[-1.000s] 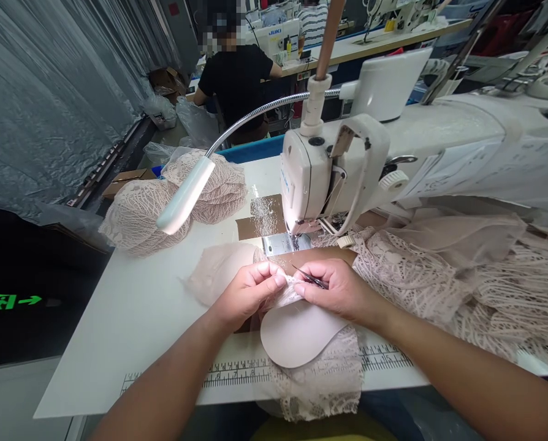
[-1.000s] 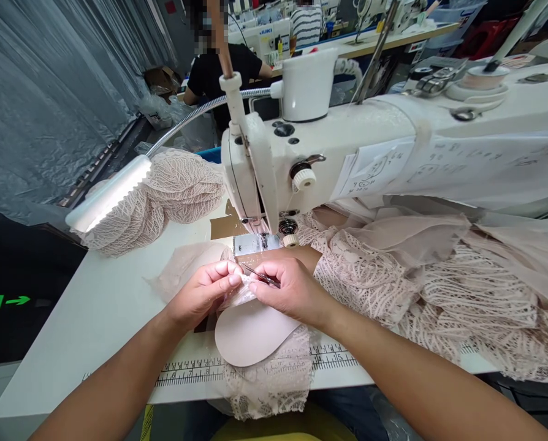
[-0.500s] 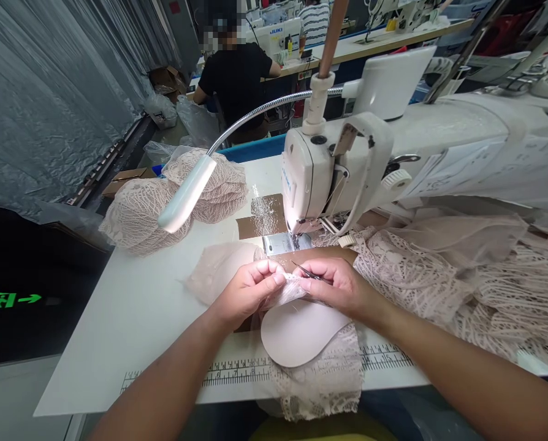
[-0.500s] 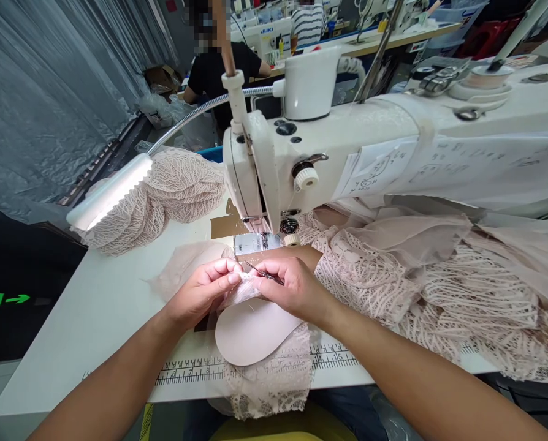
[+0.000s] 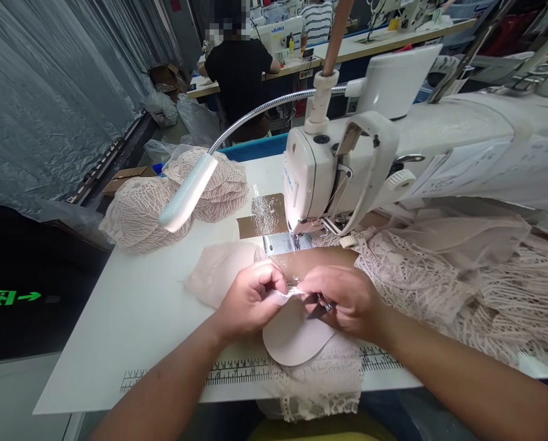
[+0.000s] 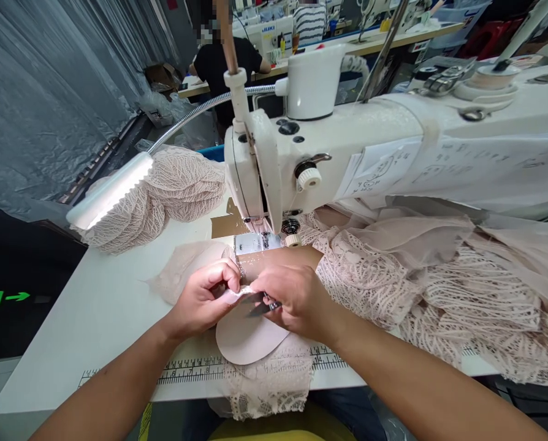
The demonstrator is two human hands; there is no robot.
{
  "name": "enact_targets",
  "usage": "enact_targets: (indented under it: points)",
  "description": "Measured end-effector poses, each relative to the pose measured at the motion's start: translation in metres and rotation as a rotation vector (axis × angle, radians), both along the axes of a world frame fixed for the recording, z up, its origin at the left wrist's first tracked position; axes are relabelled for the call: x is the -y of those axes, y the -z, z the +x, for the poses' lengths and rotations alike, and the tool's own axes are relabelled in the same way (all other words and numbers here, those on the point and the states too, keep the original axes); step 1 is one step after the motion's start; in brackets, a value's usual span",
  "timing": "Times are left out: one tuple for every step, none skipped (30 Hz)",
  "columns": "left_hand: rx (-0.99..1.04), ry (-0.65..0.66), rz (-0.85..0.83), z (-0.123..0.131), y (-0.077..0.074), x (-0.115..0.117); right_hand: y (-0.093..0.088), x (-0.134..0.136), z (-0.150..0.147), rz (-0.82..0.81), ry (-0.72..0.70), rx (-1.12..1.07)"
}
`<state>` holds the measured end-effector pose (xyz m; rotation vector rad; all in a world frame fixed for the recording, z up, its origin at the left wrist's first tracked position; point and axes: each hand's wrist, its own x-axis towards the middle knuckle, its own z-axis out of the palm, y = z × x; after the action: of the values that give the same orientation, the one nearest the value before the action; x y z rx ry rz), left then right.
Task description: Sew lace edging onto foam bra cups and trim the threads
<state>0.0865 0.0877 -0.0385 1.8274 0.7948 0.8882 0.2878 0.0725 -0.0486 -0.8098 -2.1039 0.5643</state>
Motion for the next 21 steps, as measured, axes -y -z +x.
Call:
enact_targets:
  points:
    - [-0.019, 0.015, 0.093, -0.001, -0.001, 0.001, 0.002, 0.002, 0.002, 0.085, 0.002, 0.043]
    - [-0.034, 0.030, 0.185, -0.002, -0.001, 0.001, 0.004, 0.004, 0.004, 0.164, 0.021, 0.098]
    - [-0.049, 0.038, 0.275, -0.002, -0.001, 0.002, 0.005, 0.007, 0.006, 0.226, 0.055, 0.161]
    - [-0.067, 0.037, 0.363, -0.003, -0.001, 0.003, 0.005, 0.010, 0.007, 0.271, 0.091, 0.224]
    - [-0.084, 0.026, 0.442, -0.004, -0.001, 0.004, 0.004, 0.013, 0.008, 0.300, 0.120, 0.277]
    - [-0.098, 0.010, 0.506, -0.004, 0.000, 0.004, 0.002, 0.017, 0.008, 0.319, 0.139, 0.314]
    - [-0.107, -0.007, 0.554, -0.005, 0.001, 0.005, 0.000, 0.020, 0.008, 0.333, 0.146, 0.336]
    - [-0.109, -0.022, 0.587, -0.005, 0.002, 0.006, -0.002, 0.023, 0.007, 0.349, 0.141, 0.342]
    - [-0.107, -0.029, 0.608, -0.006, 0.002, 0.006, -0.004, 0.026, 0.007, 0.364, 0.125, 0.339]
    - [-0.104, -0.034, 0.617, -0.006, 0.003, 0.006, -0.005, 0.028, 0.006, 0.376, 0.103, 0.331]
    - [-0.101, -0.039, 0.621, -0.006, 0.003, 0.006, -0.006, 0.029, 0.006, 0.375, 0.092, 0.326]
    - [-0.102, -0.043, 0.620, -0.006, 0.003, 0.006, -0.006, 0.030, 0.006, 0.362, 0.090, 0.324]
    - [-0.103, -0.046, 0.620, -0.006, 0.003, 0.006, -0.006, 0.031, 0.005, 0.340, 0.097, 0.325]
    - [-0.105, -0.047, 0.620, -0.006, 0.003, 0.006, -0.005, 0.032, 0.005, 0.315, 0.108, 0.327]
    - [-0.105, -0.047, 0.623, -0.006, 0.003, 0.006, -0.004, 0.033, 0.005, 0.293, 0.118, 0.329]
    - [-0.102, -0.047, 0.628, -0.006, 0.003, 0.006, -0.003, 0.033, 0.005, 0.281, 0.124, 0.329]
    - [-0.100, -0.046, 0.631, -0.006, 0.002, 0.006, -0.003, 0.033, 0.006, 0.277, 0.124, 0.325]
    - [-0.097, -0.046, 0.634, -0.007, 0.002, 0.006, -0.003, 0.033, 0.006, 0.283, 0.117, 0.316]
    - [-0.096, -0.047, 0.635, -0.007, 0.002, 0.007, -0.002, 0.032, 0.006, 0.296, 0.102, 0.305]
    - [-0.099, -0.049, 0.631, -0.007, 0.003, 0.007, -0.002, 0.031, 0.007, 0.312, 0.087, 0.299]
    - [-0.102, -0.055, 0.627, -0.007, 0.003, 0.007, -0.001, 0.029, 0.008, 0.325, 0.075, 0.297]
